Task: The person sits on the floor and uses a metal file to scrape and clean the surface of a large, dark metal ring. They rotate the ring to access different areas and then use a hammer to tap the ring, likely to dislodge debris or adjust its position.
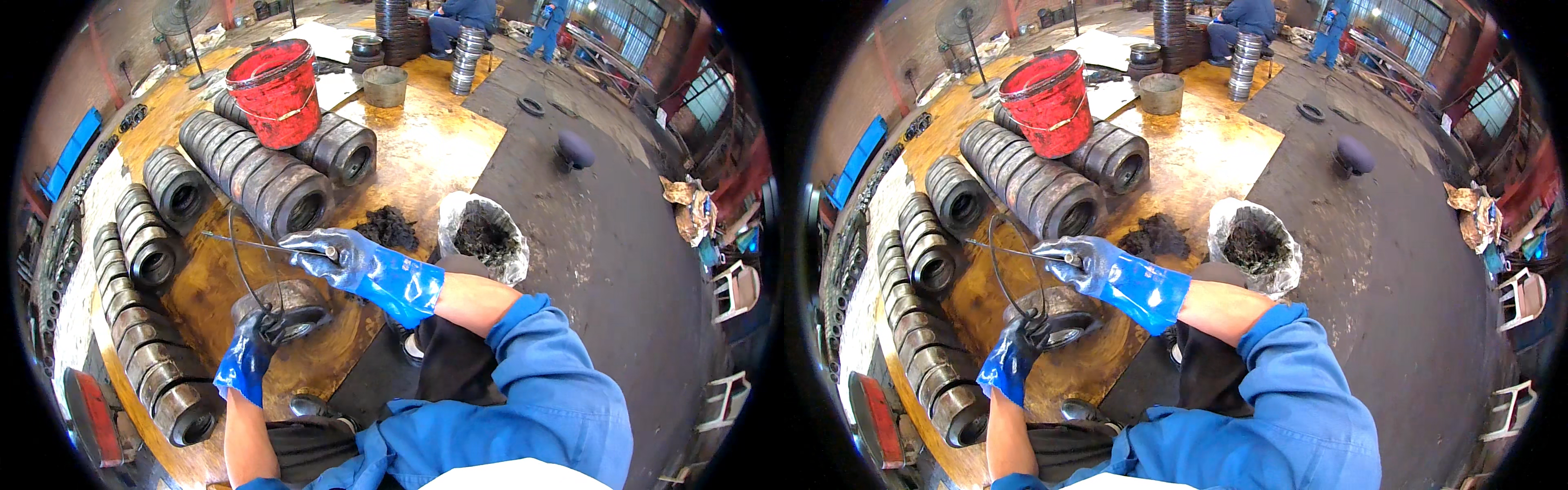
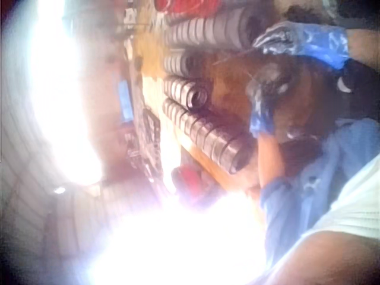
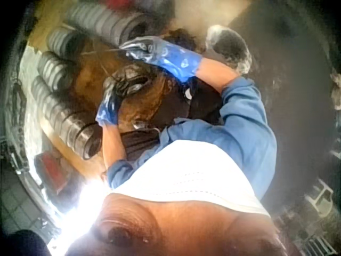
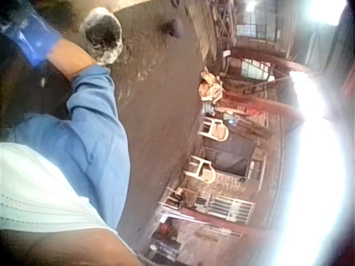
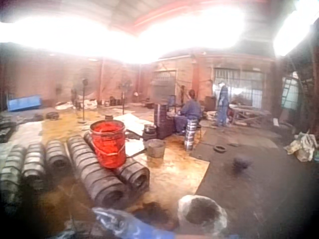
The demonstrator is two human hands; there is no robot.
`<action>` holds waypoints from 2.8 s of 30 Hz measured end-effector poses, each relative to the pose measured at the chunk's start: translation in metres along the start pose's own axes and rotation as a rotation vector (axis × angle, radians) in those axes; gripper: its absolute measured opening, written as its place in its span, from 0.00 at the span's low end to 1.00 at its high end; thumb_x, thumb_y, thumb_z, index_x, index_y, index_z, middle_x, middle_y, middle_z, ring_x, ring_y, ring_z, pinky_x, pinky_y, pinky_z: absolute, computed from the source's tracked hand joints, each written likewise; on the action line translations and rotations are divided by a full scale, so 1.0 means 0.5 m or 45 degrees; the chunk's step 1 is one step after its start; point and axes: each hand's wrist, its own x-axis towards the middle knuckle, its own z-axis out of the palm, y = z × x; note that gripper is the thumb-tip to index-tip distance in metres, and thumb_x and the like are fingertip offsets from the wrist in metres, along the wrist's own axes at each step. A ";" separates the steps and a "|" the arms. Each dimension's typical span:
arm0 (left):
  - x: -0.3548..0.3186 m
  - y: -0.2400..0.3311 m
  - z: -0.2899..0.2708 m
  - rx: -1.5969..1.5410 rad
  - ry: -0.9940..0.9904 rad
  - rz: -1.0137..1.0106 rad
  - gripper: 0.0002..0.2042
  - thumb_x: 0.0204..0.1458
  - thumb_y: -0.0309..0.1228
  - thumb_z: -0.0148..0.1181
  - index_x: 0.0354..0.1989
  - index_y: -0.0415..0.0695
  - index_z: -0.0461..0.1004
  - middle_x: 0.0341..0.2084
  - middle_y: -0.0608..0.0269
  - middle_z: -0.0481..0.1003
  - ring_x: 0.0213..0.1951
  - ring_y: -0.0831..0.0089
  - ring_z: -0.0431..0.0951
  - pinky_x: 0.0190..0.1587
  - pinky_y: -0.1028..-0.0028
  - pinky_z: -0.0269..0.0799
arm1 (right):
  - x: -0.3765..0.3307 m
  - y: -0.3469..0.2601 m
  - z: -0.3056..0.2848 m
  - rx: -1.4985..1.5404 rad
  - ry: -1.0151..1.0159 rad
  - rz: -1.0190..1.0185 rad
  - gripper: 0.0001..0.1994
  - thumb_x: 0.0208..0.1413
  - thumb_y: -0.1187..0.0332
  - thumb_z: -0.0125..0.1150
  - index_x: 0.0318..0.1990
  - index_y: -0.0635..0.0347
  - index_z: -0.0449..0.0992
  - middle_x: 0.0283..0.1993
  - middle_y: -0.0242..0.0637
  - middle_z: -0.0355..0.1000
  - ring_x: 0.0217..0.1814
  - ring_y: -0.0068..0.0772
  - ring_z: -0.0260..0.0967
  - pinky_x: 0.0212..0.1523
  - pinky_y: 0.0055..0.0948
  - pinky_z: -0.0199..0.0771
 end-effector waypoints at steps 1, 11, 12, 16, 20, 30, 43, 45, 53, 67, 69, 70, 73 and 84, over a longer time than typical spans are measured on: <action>0.003 -0.006 -0.004 -0.019 -0.015 0.029 0.20 0.70 0.26 0.41 0.68 0.35 0.63 0.62 0.43 0.71 0.62 0.54 0.74 0.61 0.60 0.75 | 0.002 0.000 -0.005 -0.013 0.007 -0.008 0.20 0.60 0.77 0.61 0.61 0.57 0.78 0.52 0.38 0.81 0.51 0.26 0.78 0.53 0.29 0.78; 0.002 0.026 0.010 -0.893 0.142 -0.221 0.22 0.70 0.37 0.47 0.68 0.39 0.65 0.63 0.50 0.72 0.60 0.57 0.76 0.62 0.61 0.72 | -0.001 0.008 -0.021 -0.001 0.061 -0.075 0.21 0.59 0.78 0.62 0.60 0.57 0.78 0.55 0.38 0.80 0.53 0.24 0.77 0.55 0.28 0.77; 0.000 0.025 0.009 -0.844 0.109 -0.176 0.22 0.70 0.38 0.47 0.68 0.40 0.65 0.63 0.51 0.72 0.59 0.57 0.76 0.62 0.61 0.72 | -0.001 0.006 -0.022 0.006 0.045 -0.016 0.21 0.59 0.78 0.62 0.61 0.57 0.78 0.56 0.38 0.80 0.53 0.24 0.77 0.55 0.28 0.77; 0.002 0.036 0.014 -0.922 0.245 -0.296 0.22 0.70 0.38 0.46 0.68 0.41 0.65 0.64 0.51 0.72 0.61 0.57 0.75 0.63 0.61 0.71 | -0.003 -0.001 -0.021 0.013 0.047 0.026 0.21 0.59 0.79 0.62 0.61 0.58 0.78 0.56 0.37 0.80 0.53 0.23 0.77 0.55 0.27 0.76; 0.003 0.036 0.015 -0.872 0.217 -0.260 0.23 0.70 0.38 0.46 0.69 0.42 0.65 0.63 0.52 0.73 0.60 0.59 0.76 0.61 0.65 0.72 | -0.005 0.002 -0.020 0.049 0.055 0.037 0.20 0.60 0.78 0.62 0.60 0.58 0.78 0.56 0.38 0.80 0.53 0.24 0.77 0.55 0.27 0.76; 0.003 0.042 0.012 -0.855 0.229 -0.222 0.22 0.70 0.39 0.48 0.68 0.43 0.66 0.62 0.50 0.73 0.59 0.59 0.76 0.59 0.65 0.74 | -0.001 0.005 -0.022 -0.121 0.045 -0.106 0.19 0.63 0.76 0.61 0.61 0.60 0.77 0.50 0.40 0.81 0.51 0.32 0.80 0.54 0.32 0.79; 0.016 0.050 0.037 -0.585 0.367 -0.130 0.23 0.67 0.35 0.55 0.67 0.40 0.66 0.58 0.49 0.76 0.54 0.61 0.80 0.56 0.65 0.77 | -0.003 0.012 -0.025 -0.075 0.020 -0.037 0.21 0.58 0.77 0.63 0.61 0.57 0.78 0.58 0.40 0.79 0.58 0.30 0.78 0.58 0.31 0.77; 0.038 0.036 0.033 -0.403 0.451 -0.056 0.25 0.65 0.32 0.59 0.68 0.37 0.65 0.57 0.47 0.76 0.53 0.62 0.80 0.53 0.67 0.80 | 0.000 0.009 -0.020 -0.053 0.022 -0.052 0.21 0.58 0.77 0.63 0.61 0.57 0.77 0.58 0.39 0.79 0.58 0.29 0.77 0.58 0.31 0.77; 0.039 0.086 0.069 0.220 0.344 0.242 0.41 0.56 0.32 0.69 0.74 0.32 0.53 0.64 0.36 0.69 0.49 0.65 0.80 0.45 0.73 0.80 | -0.008 -0.001 -0.020 0.068 0.061 0.010 0.19 0.60 0.76 0.62 0.59 0.58 0.78 0.58 0.40 0.79 0.58 0.29 0.77 0.59 0.30 0.76; -0.014 0.213 0.142 0.180 0.450 0.058 0.46 0.49 0.45 0.72 0.72 0.33 0.58 0.60 0.37 0.73 0.57 0.54 0.79 0.57 0.64 0.77 | 0.007 0.004 -0.008 -0.394 0.044 -0.036 0.16 0.63 0.76 0.61 0.57 0.64 0.79 0.57 0.43 0.79 0.59 0.33 0.76 0.63 0.31 0.73; -0.018 0.243 0.149 0.597 0.509 -0.006 0.45 0.49 0.45 0.73 0.71 0.33 0.61 0.57 0.38 0.76 0.55 0.55 0.81 0.56 0.65 0.77 | 0.005 0.003 0.005 -0.181 0.091 0.028 0.17 0.62 0.77 0.62 0.58 0.62 0.79 0.56 0.43 0.80 0.58 0.34 0.77 0.61 0.31 0.74; -0.015 0.248 0.158 0.899 0.512 -0.042 0.44 0.49 0.45 0.73 0.71 0.33 0.61 0.56 0.39 0.77 0.54 0.56 0.82 0.55 0.65 0.78 | 0.003 0.010 0.004 -0.199 0.087 0.029 0.17 0.61 0.78 0.62 0.58 0.62 0.79 0.56 0.43 0.80 0.57 0.34 0.78 0.60 0.31 0.74; -0.023 0.250 0.168 1.176 0.492 0.085 0.45 0.49 0.45 0.74 0.72 0.35 0.60 0.54 0.39 0.78 0.51 0.57 0.83 0.54 0.65 0.78 | 0.002 0.008 0.002 -0.111 0.055 0.059 0.18 0.61 0.80 0.61 0.59 0.62 0.79 0.53 0.43 0.80 0.55 0.31 0.78 0.57 0.29 0.76; 0.028 0.214 0.196 0.321 0.250 0.241 0.35 0.56 0.41 0.66 0.69 0.39 0.63 0.43 0.52 0.82 0.36 0.64 0.82 0.40 0.66 0.78 | 0.009 0.020 0.026 -0.170 -0.001 0.066 0.18 0.62 0.79 0.61 0.60 0.61 0.78 0.52 0.42 0.80 0.52 0.30 0.79 0.53 0.29 0.78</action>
